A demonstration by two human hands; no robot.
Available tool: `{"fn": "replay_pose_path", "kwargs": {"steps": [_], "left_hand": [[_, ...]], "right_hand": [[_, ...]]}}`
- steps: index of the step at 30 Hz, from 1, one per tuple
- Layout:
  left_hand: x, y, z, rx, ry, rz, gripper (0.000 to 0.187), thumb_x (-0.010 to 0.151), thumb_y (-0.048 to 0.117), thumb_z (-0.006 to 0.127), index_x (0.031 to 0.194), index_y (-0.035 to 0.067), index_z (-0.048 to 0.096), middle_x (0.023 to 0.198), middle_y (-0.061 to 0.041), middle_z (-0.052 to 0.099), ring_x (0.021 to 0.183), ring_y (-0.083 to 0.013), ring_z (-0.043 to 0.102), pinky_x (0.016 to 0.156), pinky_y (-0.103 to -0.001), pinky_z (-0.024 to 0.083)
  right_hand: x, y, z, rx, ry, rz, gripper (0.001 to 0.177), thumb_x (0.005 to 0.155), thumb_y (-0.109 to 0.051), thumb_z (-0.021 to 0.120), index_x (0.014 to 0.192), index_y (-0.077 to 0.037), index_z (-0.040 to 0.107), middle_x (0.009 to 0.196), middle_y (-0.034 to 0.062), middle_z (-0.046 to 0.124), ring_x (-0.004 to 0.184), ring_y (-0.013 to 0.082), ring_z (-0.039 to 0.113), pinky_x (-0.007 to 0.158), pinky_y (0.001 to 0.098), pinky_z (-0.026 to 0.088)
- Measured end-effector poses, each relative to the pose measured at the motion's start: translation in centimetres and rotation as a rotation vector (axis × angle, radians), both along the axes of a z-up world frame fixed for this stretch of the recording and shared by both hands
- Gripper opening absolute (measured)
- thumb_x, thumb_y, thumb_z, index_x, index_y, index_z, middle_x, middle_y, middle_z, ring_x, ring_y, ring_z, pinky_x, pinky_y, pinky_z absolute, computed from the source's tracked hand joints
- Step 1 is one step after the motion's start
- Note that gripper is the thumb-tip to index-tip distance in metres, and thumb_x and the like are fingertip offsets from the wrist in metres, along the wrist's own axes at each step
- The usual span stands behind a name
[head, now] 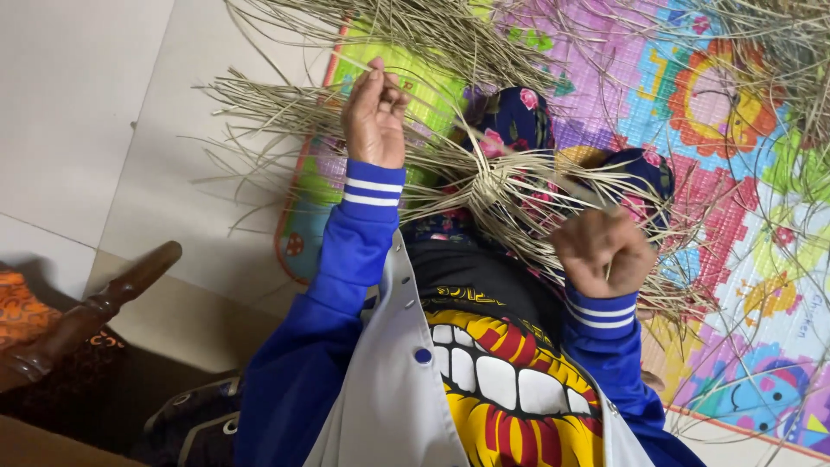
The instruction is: Weaving or braiding long straw fibers together by hand while sitting on the floor.
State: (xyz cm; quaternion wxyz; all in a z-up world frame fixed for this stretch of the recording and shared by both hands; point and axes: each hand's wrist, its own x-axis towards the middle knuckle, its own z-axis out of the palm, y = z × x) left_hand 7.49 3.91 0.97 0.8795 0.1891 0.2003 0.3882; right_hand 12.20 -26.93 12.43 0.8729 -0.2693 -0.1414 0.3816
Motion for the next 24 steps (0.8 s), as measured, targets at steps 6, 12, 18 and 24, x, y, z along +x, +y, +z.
{"fn": "replay_pose_path", "kwargs": {"steps": [6,12,18,24], "left_hand": [[0.1,-4.8,2.5,0.064,-0.030,-0.168,0.026,0.098,0.011,0.071,0.118,-0.004,0.066,0.099,-0.013,0.071,0.082,-0.0171,0.063,0.078,-0.032,0.057],[-0.2,-9.2,5.6,0.193,0.202,-0.305,0.026,0.097,0.015,0.071,0.118,0.000,0.070,0.091,-0.006,0.068,0.081,-0.0122,0.067,0.080,-0.030,0.066],[-0.8,-10.9,8.8,0.358,0.223,-0.400,0.028,0.099,0.019,0.069,0.118,-0.003,0.070,0.097,-0.010,0.070,0.084,-0.0088,0.064,0.081,-0.026,0.062],[-0.8,-11.4,8.4,0.425,0.239,-0.429,0.028,0.099,0.016,0.070,0.118,-0.003,0.070,0.094,-0.012,0.072,0.083,-0.0111,0.067,0.080,-0.027,0.062]], "right_hand": [[2.8,-0.5,-2.7,0.617,0.270,0.111,0.070,0.127,-0.063,0.027,0.144,-0.012,0.071,0.135,0.0128,0.075,0.121,0.0301,0.068,0.099,0.0487,0.054],[1.8,5.4,0.6,-0.245,-0.592,-0.333,0.074,0.107,-0.061,0.026,0.127,-0.002,0.066,0.136,0.0219,0.061,0.133,0.0367,0.059,0.118,0.0485,0.045],[1.9,7.4,1.4,-0.721,-1.289,-0.532,0.029,0.092,0.002,0.076,0.120,0.005,0.068,0.108,0.0214,0.069,0.100,0.0409,0.068,0.089,0.0501,0.055],[2.3,7.3,0.5,-0.835,-1.274,-0.523,0.018,0.089,-0.007,0.085,0.106,-0.006,0.077,0.081,0.0055,0.068,0.069,0.0225,0.060,0.071,0.0373,0.048]]}}
